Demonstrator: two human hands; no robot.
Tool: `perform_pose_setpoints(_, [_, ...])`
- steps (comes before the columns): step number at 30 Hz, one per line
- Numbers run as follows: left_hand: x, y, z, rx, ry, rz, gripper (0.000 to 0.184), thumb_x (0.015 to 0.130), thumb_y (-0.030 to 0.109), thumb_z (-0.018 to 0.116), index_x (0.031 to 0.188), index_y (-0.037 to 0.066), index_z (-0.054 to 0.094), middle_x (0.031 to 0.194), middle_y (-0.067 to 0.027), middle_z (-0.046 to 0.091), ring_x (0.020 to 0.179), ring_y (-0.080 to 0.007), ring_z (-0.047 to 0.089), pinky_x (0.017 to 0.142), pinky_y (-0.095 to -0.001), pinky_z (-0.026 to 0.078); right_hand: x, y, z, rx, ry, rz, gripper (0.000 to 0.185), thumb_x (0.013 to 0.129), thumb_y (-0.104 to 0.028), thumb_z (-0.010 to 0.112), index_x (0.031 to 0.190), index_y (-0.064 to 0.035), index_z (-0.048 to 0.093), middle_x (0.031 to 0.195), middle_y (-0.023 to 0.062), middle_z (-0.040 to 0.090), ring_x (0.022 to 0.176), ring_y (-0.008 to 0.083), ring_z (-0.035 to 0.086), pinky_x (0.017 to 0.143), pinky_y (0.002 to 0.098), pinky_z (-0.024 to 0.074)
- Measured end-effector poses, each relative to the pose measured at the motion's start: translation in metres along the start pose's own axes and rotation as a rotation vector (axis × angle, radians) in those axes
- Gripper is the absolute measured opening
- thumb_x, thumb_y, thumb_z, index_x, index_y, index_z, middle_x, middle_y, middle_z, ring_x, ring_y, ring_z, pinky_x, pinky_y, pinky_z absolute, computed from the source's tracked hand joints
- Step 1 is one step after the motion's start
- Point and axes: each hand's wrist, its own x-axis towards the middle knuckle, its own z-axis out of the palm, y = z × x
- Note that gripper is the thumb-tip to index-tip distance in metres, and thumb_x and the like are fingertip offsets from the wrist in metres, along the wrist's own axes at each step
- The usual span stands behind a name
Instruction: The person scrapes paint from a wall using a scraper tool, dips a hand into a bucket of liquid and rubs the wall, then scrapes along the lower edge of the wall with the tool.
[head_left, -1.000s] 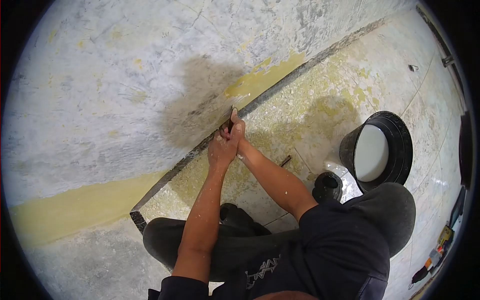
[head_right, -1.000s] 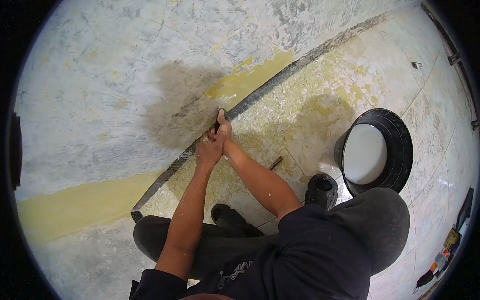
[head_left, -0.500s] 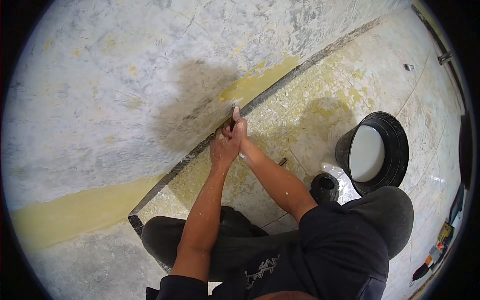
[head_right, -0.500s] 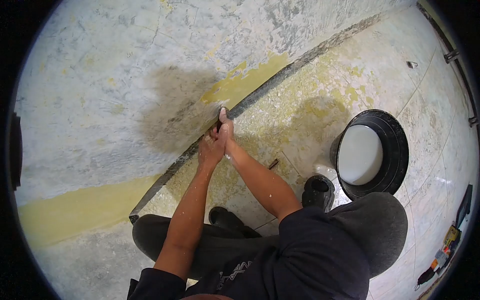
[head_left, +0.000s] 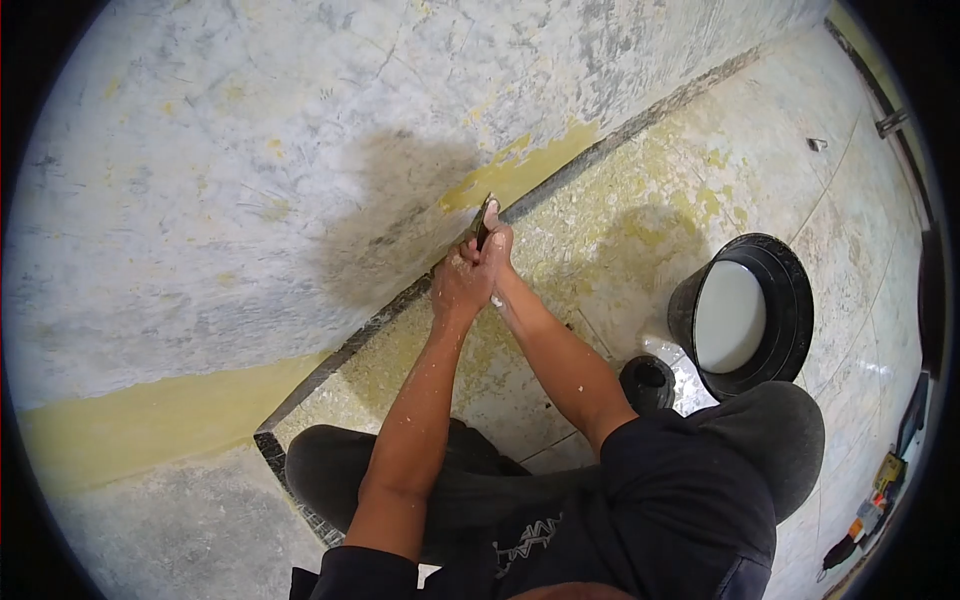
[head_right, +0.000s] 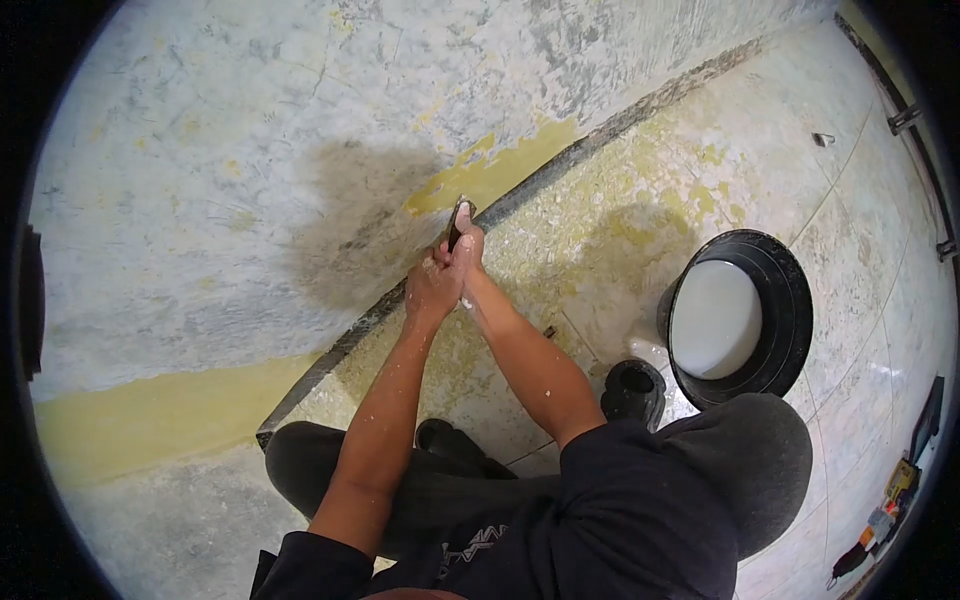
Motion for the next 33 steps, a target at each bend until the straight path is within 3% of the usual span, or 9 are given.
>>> perform_pose_setpoints(3, [-0.006, -0.016, 0.0, 0.032, 0.07, 0.02, 0.067, 0.082, 0.061, 0.052, 0.094, -0.005, 0.058, 0.083, -0.0217, 0.063, 0.085, -0.0384, 0.061, 0.078, -0.0406, 0.046, -0.01, 0.007, 0.011, -0.021, 0.167, 0.115, 0.049, 0.086, -0.056, 0.054, 0.068, -0.0106, 0.048, 0.048, 0.0025, 0.042, 0.033, 0.016, 0.034, 0.033, 0.0289, 0.0286])
perform_pose_setpoints(9, [-0.031, -0.02, -0.035, -0.048, -0.012, -0.21, 0.073, 0.08, 0.065, 0.053, 0.092, -0.007, 0.057, 0.085, -0.0206, 0.063, 0.084, -0.0346, 0.061, 0.079, -0.0383, 0.045, -0.018, 0.045, 0.009, -0.049, 0.008, 0.148, 0.051, 0.086, -0.056, 0.054, 0.065, -0.0107, 0.047, 0.048, 0.0032, 0.042, 0.034, 0.0162, 0.035, 0.032, 0.0296, 0.0262])
perform_pose_setpoints(11, [-0.031, -0.02, -0.033, -0.071, 0.0, -0.166, 0.072, 0.079, 0.065, 0.053, 0.094, -0.005, 0.057, 0.09, -0.0216, 0.063, 0.089, -0.0375, 0.06, 0.08, -0.0403, 0.046, -0.02, 0.041, 0.013, -0.061, 0.041, 0.14, 0.051, 0.086, -0.056, 0.054, 0.065, -0.0106, 0.047, 0.049, 0.0033, 0.042, 0.034, 0.0162, 0.036, 0.032, 0.0295, 0.0259])
perform_pose_setpoints(13, [-0.027, -0.014, -0.029, -0.102, 0.019, -0.127, 0.071, 0.079, 0.065, 0.053, 0.096, -0.004, 0.058, 0.095, -0.0227, 0.064, 0.095, -0.0404, 0.059, 0.081, -0.0423, 0.046, -0.017, 0.028, 0.017, -0.068, 0.121, 0.171, 0.044, 0.09, -0.052, 0.051, 0.08, -0.009, 0.05, 0.051, 0.0028, 0.043, 0.034, 0.0135, 0.033, 0.032, 0.0264, 0.0252])
perform_pose_setpoints(20, [-0.009, 0.031, -0.023, -0.017, -0.007, -0.066, 0.069, 0.08, 0.064, 0.052, 0.088, -0.004, 0.059, 0.091, -0.0261, 0.063, 0.093, -0.0424, 0.059, 0.081, -0.0427, 0.045, -0.009, -0.023, 0.03, 0.016, 0.191, 0.054, 0.047, 0.088, -0.052, 0.054, 0.068, -0.0109, 0.043, 0.049, 0.0033, 0.04, 0.034, 0.0158, 0.033, 0.033, 0.0291, 0.0267])
perform_pose_setpoints(26, [-0.027, 0.004, -0.031, -0.072, 0.045, -0.074, 0.072, 0.078, 0.066, 0.052, 0.089, -0.005, 0.06, 0.089, -0.0261, 0.064, 0.092, -0.043, 0.06, 0.08, -0.0422, 0.045, -0.019, 0.012, 0.025, -0.053, 0.166, 0.085, 0.046, 0.086, -0.054, 0.057, 0.073, -0.0112, 0.046, 0.05, 0.0027, 0.042, 0.035, 0.016, 0.035, 0.033, 0.029, 0.0287])
perform_pose_setpoints(28, [-0.031, 0.002, -0.038, -0.084, 0.039, -0.123, 0.072, 0.078, 0.066, 0.053, 0.09, -0.005, 0.06, 0.089, -0.0266, 0.063, 0.092, -0.0428, 0.06, 0.079, -0.0419, 0.045, -0.022, 0.026, 0.019, -0.013, -0.013, 0.135, 0.043, 0.086, -0.052, 0.057, 0.074, -0.0119, 0.047, 0.052, 0.0017, 0.044, 0.036, 0.0149, 0.036, 0.033, 0.0274, 0.0289])
perform_pose_setpoints(30, [-0.032, 0.005, -0.038, -0.03, -0.007, -0.21, 0.071, 0.077, 0.066, 0.055, 0.094, -0.003, 0.06, 0.088, -0.0198, 0.064, 0.09, -0.0373, 0.062, 0.079, -0.0404, 0.046, -0.019, 0.027, 0.015, 0.041, -0.01, 0.145, 0.043, 0.086, -0.051, 0.057, 0.075, -0.0116, 0.048, 0.053, 0.0016, 0.044, 0.037, 0.0147, 0.038, 0.033, 0.0257, 0.0285])
perform_pose_setpoints(33, [-0.033, 0.002, -0.028, -0.11, 0.035, -0.156, 0.073, 0.077, 0.067, 0.054, 0.092, -0.004, 0.06, 0.088, -0.0206, 0.065, 0.09, -0.0376, 0.062, 0.079, -0.0405, 0.046, -0.017, 0.022, 0.013, -0.019, 0.014, 0.176, 0.042, 0.086, -0.051, 0.058, 0.076, -0.0113, 0.048, 0.053, 0.0014, 0.045, 0.036, 0.0141, 0.037, 0.032, 0.025, 0.0284])
